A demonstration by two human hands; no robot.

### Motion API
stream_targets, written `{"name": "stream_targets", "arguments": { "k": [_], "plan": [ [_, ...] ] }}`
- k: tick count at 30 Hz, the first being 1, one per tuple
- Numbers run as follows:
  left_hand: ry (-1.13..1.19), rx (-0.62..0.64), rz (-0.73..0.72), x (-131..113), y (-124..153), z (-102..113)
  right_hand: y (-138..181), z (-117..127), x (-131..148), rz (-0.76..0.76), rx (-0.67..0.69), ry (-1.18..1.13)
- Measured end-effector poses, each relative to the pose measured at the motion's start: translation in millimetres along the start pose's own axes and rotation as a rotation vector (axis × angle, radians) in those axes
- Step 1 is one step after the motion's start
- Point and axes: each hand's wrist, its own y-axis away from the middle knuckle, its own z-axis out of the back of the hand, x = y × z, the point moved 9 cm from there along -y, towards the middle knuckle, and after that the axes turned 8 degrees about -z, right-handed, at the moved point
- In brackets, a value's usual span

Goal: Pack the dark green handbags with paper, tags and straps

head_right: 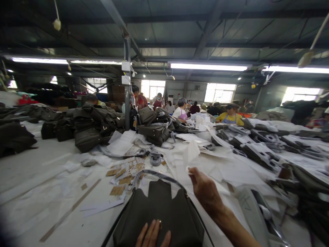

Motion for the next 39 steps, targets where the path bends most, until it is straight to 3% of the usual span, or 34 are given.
{"name": "stream_targets", "arguments": {
  "k": [3,5,8,14,20,23,28,36,39],
  "plan": [
    [0.061,0.118,-0.131,-2,-9,6,61,-47,74,0.289,0.225,-0.037],
    [0.089,0.289,-0.204,-1,-5,4,97,-85,100,0.355,0.371,0.024],
    [0.088,0.463,-0.214,2,4,5,124,-123,109,0.331,0.498,0.026],
    [0.186,0.66,-0.221,1,-1,12,120,-125,90,0.196,0.71,0.003],
    [0.269,0.666,-0.089,39,-28,42,127,-114,108,0.211,0.603,0.189],
    [0.262,0.694,-0.109,47,-34,44,127,-114,112,0.234,0.586,0.246],
    [0.264,0.637,-0.184,49,-41,39,123,-116,103,0.306,0.617,0.155],
    [0.314,0.698,-0.139,57,-41,32,137,-127,100,0.123,0.481,0.291],
    [0.332,0.652,-0.124,57,-48,38,142,-131,100,0.09,0.451,0.295]
  ]
}}
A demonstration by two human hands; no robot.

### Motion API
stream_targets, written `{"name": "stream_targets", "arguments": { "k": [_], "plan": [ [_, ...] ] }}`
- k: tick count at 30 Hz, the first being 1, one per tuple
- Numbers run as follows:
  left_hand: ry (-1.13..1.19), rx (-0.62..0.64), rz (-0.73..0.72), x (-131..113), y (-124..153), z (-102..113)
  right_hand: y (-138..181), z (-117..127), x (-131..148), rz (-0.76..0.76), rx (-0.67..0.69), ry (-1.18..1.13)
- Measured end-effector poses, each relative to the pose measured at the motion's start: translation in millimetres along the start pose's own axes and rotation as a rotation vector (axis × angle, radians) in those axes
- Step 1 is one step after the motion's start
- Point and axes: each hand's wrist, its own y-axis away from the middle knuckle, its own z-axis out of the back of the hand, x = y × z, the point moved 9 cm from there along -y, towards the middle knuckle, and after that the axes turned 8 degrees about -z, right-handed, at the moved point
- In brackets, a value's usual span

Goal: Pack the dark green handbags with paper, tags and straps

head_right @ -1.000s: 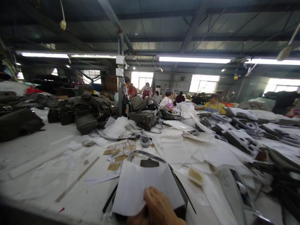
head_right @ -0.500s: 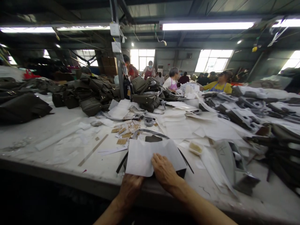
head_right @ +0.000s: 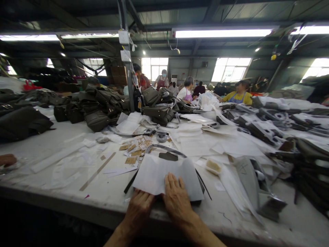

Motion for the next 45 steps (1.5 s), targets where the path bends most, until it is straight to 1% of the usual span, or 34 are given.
{"name": "stream_targets", "arguments": {
  "k": [3,6,7,8,9,10,12,14,16,17,19,22,25,28,32,36,39,42,45],
  "plan": [
    [0.114,-0.086,-0.052,-9,-11,22,-1,-3,-1,0.014,0.032,-0.029],
    [0.295,-0.167,-0.19,-27,-37,52,-3,-4,0,0.051,0.093,-0.058],
    [0.34,-0.165,-0.23,-33,-48,58,-4,-4,1,0.068,0.118,-0.072],
    [0.373,-0.115,-0.25,-36,-60,56,-4,-4,2,0.081,0.141,-0.091],
    [0.395,-0.044,-0.246,-37,-72,49,-4,-4,3,0.088,0.156,-0.118],
    [0.408,0.054,-0.221,-34,-81,35,-4,-3,3,0.091,0.159,-0.15],
    [0.419,0.257,-0.11,-21,-89,-2,-4,0,2,0.087,0.136,-0.216],
    [0.43,0.465,0.028,-4,-81,-42,-3,3,-1,0.07,0.119,-0.272],
    [0.456,0.563,0.132,11,-66,-68,-2,6,-5,0.057,0.151,-0.321],
    [0.473,0.576,0.172,16,-60,-74,-3,8,-8,0.052,0.177,-0.355],
    [0.501,0.546,0.24,24,-50,-76,-6,17,-14,0.046,0.213,-0.453],
    [0.517,0.472,0.302,28,-45,-68,-14,31,-24,0.023,0.23,-0.593],
    [0.517,0.433,0.3,25,-44,-64,-20,36,-28,0.007,0.194,-0.59],
    [0.516,0.4,0.247,20,-42,-66,-24,30,-28,-0.016,0.142,-0.487],
    [0.51,0.353,0.174,15,-39,-68,-25,13,-29,-0.044,0.138,-0.36],
    [0.512,0.371,0.124,9,-38,-70,-24,2,-31,-0.046,0.113,-0.311],
    [0.443,0.405,0.153,11,-37,-73,-25,-1,-31,-0.036,0.131,-0.328],
    [0.33,0.426,0.172,13,-34,-80,-28,2,-32,-0.034,0.169,-0.347],
    [0.203,0.394,0.155,12,-31,-85,-32,9,-34,-0.037,0.16,-0.368]
  ]
}}
